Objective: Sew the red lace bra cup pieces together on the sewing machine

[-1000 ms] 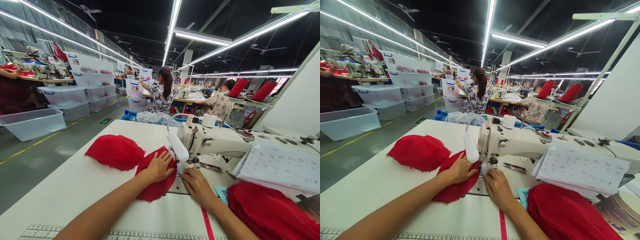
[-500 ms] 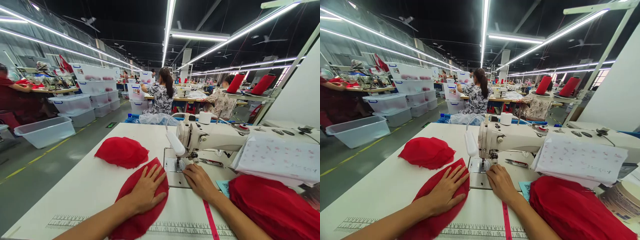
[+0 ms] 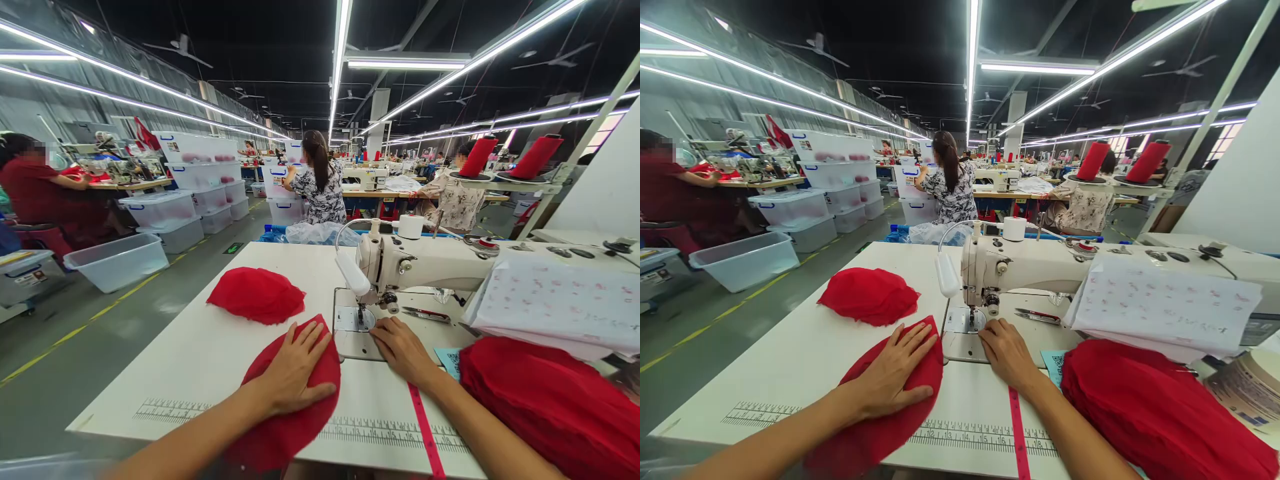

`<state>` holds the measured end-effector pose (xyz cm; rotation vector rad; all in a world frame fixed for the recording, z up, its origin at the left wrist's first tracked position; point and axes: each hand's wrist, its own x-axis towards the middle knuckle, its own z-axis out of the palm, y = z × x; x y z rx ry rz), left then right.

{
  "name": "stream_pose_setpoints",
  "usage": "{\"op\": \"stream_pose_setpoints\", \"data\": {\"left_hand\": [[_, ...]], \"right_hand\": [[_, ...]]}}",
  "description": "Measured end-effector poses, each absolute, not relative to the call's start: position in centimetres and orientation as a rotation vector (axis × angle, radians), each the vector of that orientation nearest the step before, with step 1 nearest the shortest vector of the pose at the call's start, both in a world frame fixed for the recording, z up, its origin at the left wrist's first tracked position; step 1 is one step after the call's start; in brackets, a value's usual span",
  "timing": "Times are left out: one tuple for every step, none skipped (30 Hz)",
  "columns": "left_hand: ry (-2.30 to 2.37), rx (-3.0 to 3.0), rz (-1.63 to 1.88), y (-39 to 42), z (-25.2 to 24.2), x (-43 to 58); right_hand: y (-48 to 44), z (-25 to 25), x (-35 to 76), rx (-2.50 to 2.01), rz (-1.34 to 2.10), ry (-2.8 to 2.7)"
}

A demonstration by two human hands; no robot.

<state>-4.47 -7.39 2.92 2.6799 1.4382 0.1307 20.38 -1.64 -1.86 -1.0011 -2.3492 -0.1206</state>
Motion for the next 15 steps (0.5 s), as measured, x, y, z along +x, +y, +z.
{"op": "stream_pose_setpoints", "data": {"left_hand": [[1.484, 2.662, 0.140, -7.3, 3.2, -4.5], [1.533, 2.644, 0.150, -7.1, 3.5, -4.5], [1.578, 2.630, 0.160, -6.8, 3.7, -4.4], [1.606, 2.622, 0.162, -6.5, 3.8, -4.2], [1.608, 2.621, 0.148, -6.2, 3.8, -4.0], [1.588, 2.625, 0.126, -5.9, 3.6, -3.9], [1.557, 2.630, 0.104, -5.7, 3.4, -3.7], [1.525, 2.636, 0.085, -5.6, 3.0, -3.7], [1.499, 2.639, 0.073, -5.5, 2.6, -3.7], [1.481, 2.641, 0.073, -5.4, 2.2, -3.7], [1.470, 2.640, 0.080, -5.4, 2.0, -3.8], [1.464, 2.637, 0.093, -5.3, 1.8, -4.0], [1.463, 2.631, 0.119, -5.3, 1.8, -4.1], [1.474, 2.619, 0.171, -5.3, 2.0, -4.1], [1.496, 2.596, 0.261, -5.3, 2.3, -4.0]], "right_hand": [[-1.6, -1.9, 20.4, -0.996, -0.115, -2.351], [-1.6, -1.9, 20.4, -0.993, -0.111, -2.352], [-1.6, -1.9, 20.4, -0.992, -0.109, -2.351], [-1.6, -1.9, 20.4, -0.995, -0.108, -2.351], [-1.6, -1.9, 20.4, -0.998, -0.106, -2.350], [-1.7, -1.9, 20.4, -1.003, -0.106, -2.348], [-1.7, -1.8, 20.4, -1.006, -0.107, -2.347], [-1.7, -1.8, 20.3, -1.009, -0.109, -2.347], [-1.7, -1.7, 20.3, -1.009, -0.111, -2.346], [-1.7, -1.7, 20.2, -1.009, -0.113, -2.344], [-1.7, -1.7, 20.1, -1.009, -0.116, -2.342], [-1.7, -1.6, 20.1, -1.013, -0.123, -2.337], [-1.7, -1.6, 20.0, -1.020, -0.133, -2.332], [-1.7, -1.6, 19.9, -1.028, -0.148, -2.328], [-1.6, -1.6, 19.8, -1.034, -0.164, -2.326]]}}
